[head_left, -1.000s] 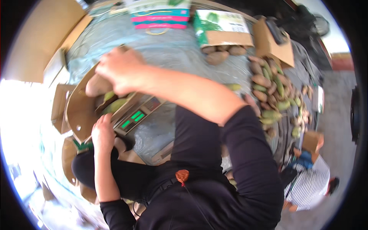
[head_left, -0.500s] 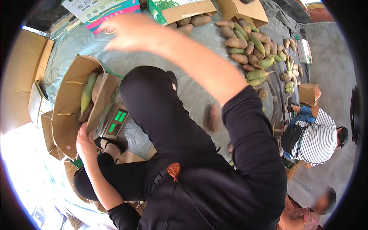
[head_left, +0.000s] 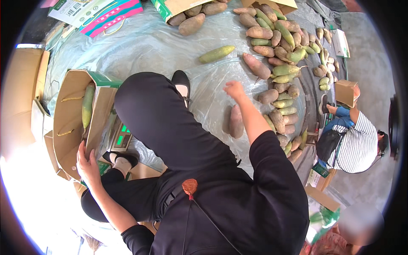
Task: The recorder is sorting various melons/vegetables and weighing them into bags and boxes on a floor covered with plastic.
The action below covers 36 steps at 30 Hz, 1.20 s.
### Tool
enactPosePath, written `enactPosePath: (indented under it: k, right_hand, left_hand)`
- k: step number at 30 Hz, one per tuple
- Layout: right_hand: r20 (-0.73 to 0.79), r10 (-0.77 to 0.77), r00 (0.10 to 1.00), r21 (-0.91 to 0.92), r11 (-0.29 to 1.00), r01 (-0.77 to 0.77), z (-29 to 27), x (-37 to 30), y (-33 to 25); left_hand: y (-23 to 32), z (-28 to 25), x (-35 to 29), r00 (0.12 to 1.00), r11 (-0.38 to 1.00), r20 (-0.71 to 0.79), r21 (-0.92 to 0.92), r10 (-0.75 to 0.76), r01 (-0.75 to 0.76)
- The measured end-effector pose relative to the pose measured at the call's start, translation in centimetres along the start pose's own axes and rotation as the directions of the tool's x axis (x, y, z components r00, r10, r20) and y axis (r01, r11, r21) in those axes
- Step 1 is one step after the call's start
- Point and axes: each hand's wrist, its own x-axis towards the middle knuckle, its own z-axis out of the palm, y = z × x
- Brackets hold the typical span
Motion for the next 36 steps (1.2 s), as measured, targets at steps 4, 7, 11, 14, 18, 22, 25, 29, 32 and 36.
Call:
enactPosePath:
  k: [4,7,11,14,18,22,25,29,32,36]
  right_hand:
    - [0.044,0.185,0.982,0.106,0.976,-0.188,2.8,0.2,3.0]
    - [-0.081,0.052,0.995,-0.091,0.994,-0.059,3.8,1.9,2.2]
    - [-0.121,-0.351,0.929,-0.686,0.705,0.177,4.0,2.6,-6.7]
    - [-0.037,-0.499,0.866,-0.845,0.478,0.239,1.0,5.6,-9.6]
    - [0.106,-0.516,0.85,-0.912,0.289,0.29,-0.2,8.2,-12.3]
    - [0.223,-0.503,0.835,-0.921,0.171,0.349,1.4,9.6,-12.7]
    - [0.253,-0.406,0.878,-0.933,0.136,0.332,1.9,9.8,-12.6]
    - [0.273,-0.427,0.862,-0.935,0.091,0.342,1.6,10.3,-11.2]
    - [0.291,-0.379,0.879,-0.91,0.174,0.376,0.9,8.0,-13.9]
    - [0.138,-0.464,0.875,-0.735,0.544,0.404,-0.9,7.7,-15.8]
  left_hand:
    - [0.6,0.3,0.3,1.0,1.0,0.001,0.008,0.007,-0.007]
    - [0.7,0.4,0.3,1.0,1.0,0.006,0.005,-0.015,0.015]
    - [0.4,-1.2,-0.7,0.999,0.999,0.004,-0.011,-0.047,0.047]
    - [1.3,-1.0,0.0,0.998,0.997,0.009,0.045,-0.059,0.059]
    - [1.4,-1.5,0.5,0.999,0.999,-0.032,0.051,-0.004,0.005]
    - [0.5,-2.0,0.2,0.997,0.999,-0.079,0.051,0.011,-0.007]
    - [-0.3,-2.1,0.1,0.996,0.999,-0.089,0.049,0.012,-0.008]
    - [-0.7,-2.3,0.1,0.995,1.0,-0.103,0.02,0.015,-0.013]
    - [-0.9,-2.7,-0.3,0.994,1.0,-0.113,0.009,-0.004,0.006]
    - [-1.1,-3.1,-0.6,0.992,1.0,-0.126,-0.021,-0.003,0.0]
